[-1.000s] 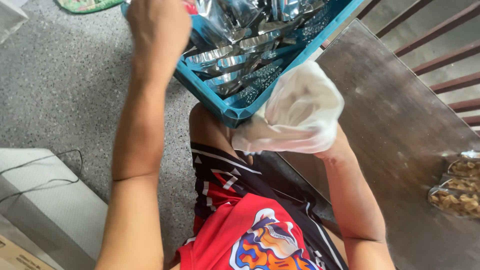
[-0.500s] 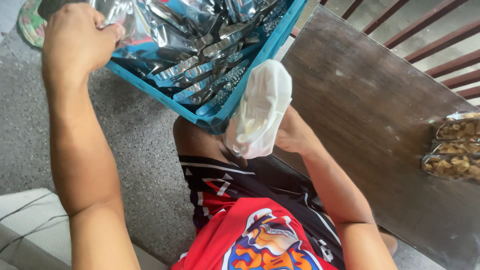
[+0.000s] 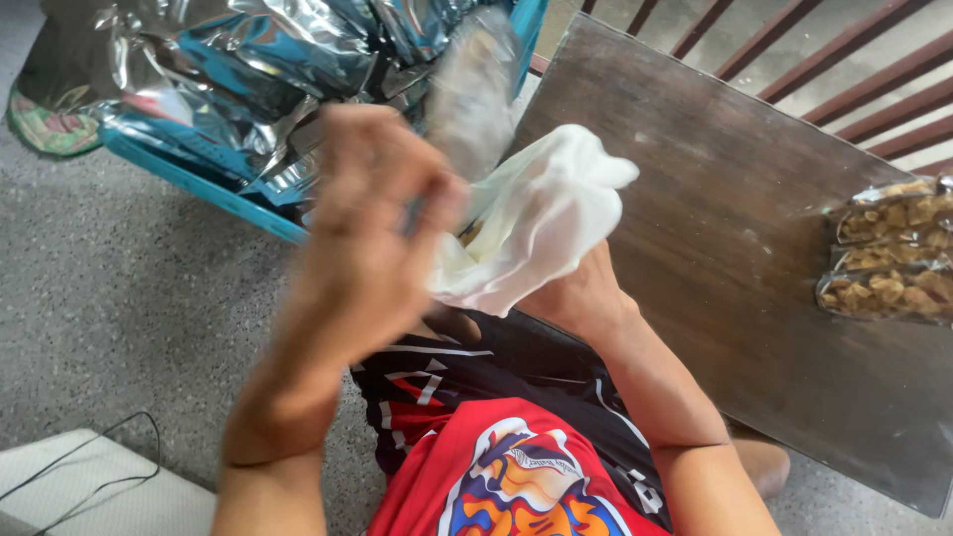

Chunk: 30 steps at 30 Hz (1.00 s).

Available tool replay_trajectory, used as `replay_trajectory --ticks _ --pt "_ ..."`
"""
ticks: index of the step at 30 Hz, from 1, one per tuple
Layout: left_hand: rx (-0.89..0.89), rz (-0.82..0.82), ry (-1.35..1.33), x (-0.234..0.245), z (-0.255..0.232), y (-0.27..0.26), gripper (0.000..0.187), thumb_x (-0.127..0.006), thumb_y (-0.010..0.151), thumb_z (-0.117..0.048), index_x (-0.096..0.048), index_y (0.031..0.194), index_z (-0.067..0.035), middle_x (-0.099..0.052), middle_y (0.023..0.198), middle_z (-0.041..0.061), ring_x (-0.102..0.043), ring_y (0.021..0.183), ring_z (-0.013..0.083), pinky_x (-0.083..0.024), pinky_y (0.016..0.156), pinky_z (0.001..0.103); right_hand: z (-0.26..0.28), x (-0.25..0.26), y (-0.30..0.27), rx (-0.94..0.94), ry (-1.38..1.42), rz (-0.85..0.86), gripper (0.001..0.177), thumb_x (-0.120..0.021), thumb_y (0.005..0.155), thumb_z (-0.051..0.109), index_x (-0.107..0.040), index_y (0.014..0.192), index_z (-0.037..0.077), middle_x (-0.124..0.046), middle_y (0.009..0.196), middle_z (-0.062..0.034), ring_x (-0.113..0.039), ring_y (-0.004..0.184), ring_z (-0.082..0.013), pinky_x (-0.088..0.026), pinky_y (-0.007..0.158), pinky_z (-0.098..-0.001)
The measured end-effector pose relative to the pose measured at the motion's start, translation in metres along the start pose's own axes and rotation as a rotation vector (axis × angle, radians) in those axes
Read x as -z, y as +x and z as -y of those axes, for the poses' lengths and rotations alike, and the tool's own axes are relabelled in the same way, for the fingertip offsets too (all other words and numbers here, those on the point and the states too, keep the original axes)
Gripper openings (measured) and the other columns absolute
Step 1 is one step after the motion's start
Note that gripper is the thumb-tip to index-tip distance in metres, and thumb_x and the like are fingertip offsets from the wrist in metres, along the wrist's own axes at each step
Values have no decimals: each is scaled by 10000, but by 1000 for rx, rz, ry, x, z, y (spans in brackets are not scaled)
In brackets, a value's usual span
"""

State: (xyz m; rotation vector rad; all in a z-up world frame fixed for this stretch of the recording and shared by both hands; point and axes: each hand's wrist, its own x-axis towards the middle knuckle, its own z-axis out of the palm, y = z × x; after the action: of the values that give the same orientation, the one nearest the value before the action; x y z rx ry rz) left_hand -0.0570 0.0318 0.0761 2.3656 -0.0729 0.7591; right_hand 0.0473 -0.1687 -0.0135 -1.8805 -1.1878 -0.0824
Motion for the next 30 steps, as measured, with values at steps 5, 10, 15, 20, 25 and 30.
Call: replay_trajectory --ticks 5,10,15,20,25,30 --pt "304 202 -948 -111 -12 -13 286 -575 955 -46 -591 1240 -43 -512 1379 106 -592 1137 145 -502 970 309 -22 0 -12 -55 -6 -216 472 -858 753 186 -637 1152 63 -632 1183 -146 -602 1109 -353 -487 974 -442" --pt "327 280 -1010 -166 24 -33 95 -568 1083 -9 -621 1162 -15 -507 1505 86 -577 1029 166 -514 835 311 -45 16 -33 -181 -13 -262 390 -828 763 144 -631 1090 61 -636 1127 -129 -609 1044 -335 -500 924 -437" --pt "249 224 -1149 -209 34 -46 392 -530 1026 43 -520 1410 -38 -509 1417 66 -541 1260 114 -476 1049 268 -39 7 -42 133 -95 -350 311 -797 773 103 -624 1028 60 -640 1072 -112 -617 979 -316 -513 875 -433" --pt "407 320 -1208 -200 44 -60 324 -571 1114 -46 -586 1437 -35 -625 1105 15 -533 841 65 -460 747 220 -49 12 -47 -142 11 -255 330 -807 782 140 -641 1053 51 -653 1027 -100 -637 922 -290 -529 831 -405" --pt "598 169 -1313 -206 50 -71 106 -551 1081 -89 -609 1166 -63 -667 1046 -11 -607 922 47 -510 835 224 -71 -10 -72 -321 -43 -157 408 -819 763 161 -672 1120 28 -666 1033 -113 -657 942 -287 -549 836 -385" --pt "715 33 -1539 -224 50 -87 130 -534 1096 -115 -580 976 -98 -661 966 0 -603 873 59 -506 821 237 -92 -26 -99 -114 -94 -232 392 -816 782 145 -665 1131 48 -673 1084 -132 -661 993 -316 -543 899 -410"
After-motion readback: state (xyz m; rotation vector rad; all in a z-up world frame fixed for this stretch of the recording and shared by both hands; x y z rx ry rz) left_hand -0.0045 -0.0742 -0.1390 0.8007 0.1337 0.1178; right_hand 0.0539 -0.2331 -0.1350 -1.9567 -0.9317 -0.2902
